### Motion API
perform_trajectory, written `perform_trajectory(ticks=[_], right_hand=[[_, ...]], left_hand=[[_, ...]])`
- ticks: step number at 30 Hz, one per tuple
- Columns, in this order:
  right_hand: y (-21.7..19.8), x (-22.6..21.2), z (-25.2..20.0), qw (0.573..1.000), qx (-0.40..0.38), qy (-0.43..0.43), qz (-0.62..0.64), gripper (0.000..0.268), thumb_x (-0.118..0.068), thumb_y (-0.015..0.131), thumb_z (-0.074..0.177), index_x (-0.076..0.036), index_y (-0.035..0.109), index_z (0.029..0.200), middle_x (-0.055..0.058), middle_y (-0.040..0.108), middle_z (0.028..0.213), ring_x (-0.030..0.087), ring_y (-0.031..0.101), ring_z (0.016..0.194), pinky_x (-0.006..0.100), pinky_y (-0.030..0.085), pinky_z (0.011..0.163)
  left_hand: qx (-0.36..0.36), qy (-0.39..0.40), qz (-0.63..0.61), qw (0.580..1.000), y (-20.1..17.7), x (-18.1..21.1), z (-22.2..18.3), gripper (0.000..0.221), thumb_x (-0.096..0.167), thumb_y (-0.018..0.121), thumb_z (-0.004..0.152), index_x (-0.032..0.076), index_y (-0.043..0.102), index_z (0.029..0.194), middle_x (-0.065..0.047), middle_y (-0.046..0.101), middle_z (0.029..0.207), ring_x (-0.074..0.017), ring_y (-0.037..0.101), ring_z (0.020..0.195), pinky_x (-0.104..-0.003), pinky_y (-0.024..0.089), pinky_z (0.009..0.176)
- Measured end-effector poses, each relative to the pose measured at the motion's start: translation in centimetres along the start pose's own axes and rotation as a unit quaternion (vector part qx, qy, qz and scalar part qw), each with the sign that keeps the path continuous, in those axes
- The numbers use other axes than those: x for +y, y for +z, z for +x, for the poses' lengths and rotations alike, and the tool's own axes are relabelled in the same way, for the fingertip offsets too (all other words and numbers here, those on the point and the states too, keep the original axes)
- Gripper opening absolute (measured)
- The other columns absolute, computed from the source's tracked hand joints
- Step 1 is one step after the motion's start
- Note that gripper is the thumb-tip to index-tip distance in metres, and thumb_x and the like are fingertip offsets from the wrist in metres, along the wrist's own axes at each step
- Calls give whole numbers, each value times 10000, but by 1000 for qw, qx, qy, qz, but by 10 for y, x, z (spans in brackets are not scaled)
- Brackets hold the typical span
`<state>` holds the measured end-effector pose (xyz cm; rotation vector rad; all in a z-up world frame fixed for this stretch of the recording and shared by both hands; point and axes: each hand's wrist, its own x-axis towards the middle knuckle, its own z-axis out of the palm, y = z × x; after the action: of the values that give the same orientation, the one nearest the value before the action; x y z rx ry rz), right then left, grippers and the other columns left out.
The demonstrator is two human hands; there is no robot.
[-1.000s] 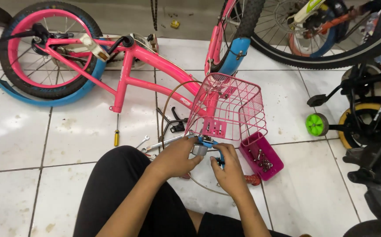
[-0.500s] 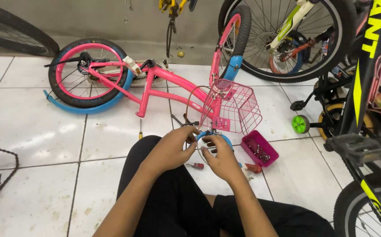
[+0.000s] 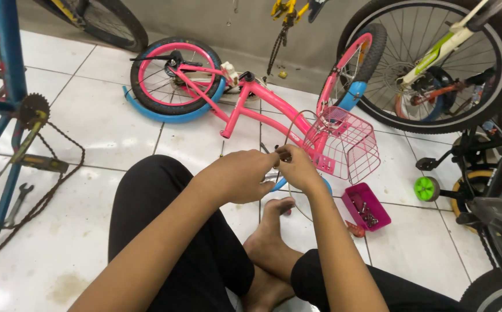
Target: Tightening the nuts on the front wheel of a pink bicycle using a wrench to secure it to the fork.
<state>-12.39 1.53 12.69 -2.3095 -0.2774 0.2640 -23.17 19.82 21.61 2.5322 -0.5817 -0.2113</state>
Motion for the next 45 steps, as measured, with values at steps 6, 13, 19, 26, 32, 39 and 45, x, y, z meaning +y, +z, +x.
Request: perform_trajectory(ticks=[6,13,19,26,32,39,45], right_hand=[[7,11,19,999,-10,34,-38,490,-285,716,852,-33,692,1271,216,722,1195,379,684,1170,475,554,968],[-6,35,48,996,14,76,-34,481,-287,719,869,-30,691,1274,221,725,1182,381,697,1142,471,567,937],[2,75,79,991,8,115,-62,487,-249,687,846,-20,681,1275,218,732,1139,380,718,1077,481,569,899],[7,81,137,989,-60,111,-81,396,-150,629,830,-5,720,1188,206,763,924,340,761,867,442,591,763],[4,60,166,975,-160,130,-86,511,-188,500,882,-48,578,1367,230,669,1241,406,647,1180,477,509,973],[17,73,184,963,-177,203,-9,385,-132,360,926,-162,586,1236,98,676,1026,233,600,873,384,445,757],[64,153,175,991,-56,25,-119,279,-65,495,893,-60,633,1136,173,723,1010,356,669,969,473,524,825]], left_hand=[[3,-53,-51,997,-5,-15,1,494,182,608,935,-23,563,1383,-197,765,1006,-389,741,970,-514,583,865],[0,-64,-93,994,20,-72,63,475,170,625,922,-21,598,1357,-197,769,980,-374,748,936,-507,590,839],[19,-85,-156,984,45,-112,103,461,148,632,923,-60,616,1334,-230,759,984,-411,732,961,-525,576,861],[14,-141,-222,965,92,-177,189,444,153,648,886,-36,642,1288,-210,741,961,-391,725,959,-511,577,836],[-181,-69,-250,949,180,-203,254,712,147,686,745,-15,468,1403,-227,522,1361,-399,557,1240,-486,486,994],[-212,-39,-245,945,225,-212,263,96,214,678,852,129,645,880,-46,732,1023,-260,675,963,-412,517,793],[-290,-54,-194,936,229,-215,264,262,306,494,825,92,636,876,-129,709,952,-314,641,834,-412,471,713]])
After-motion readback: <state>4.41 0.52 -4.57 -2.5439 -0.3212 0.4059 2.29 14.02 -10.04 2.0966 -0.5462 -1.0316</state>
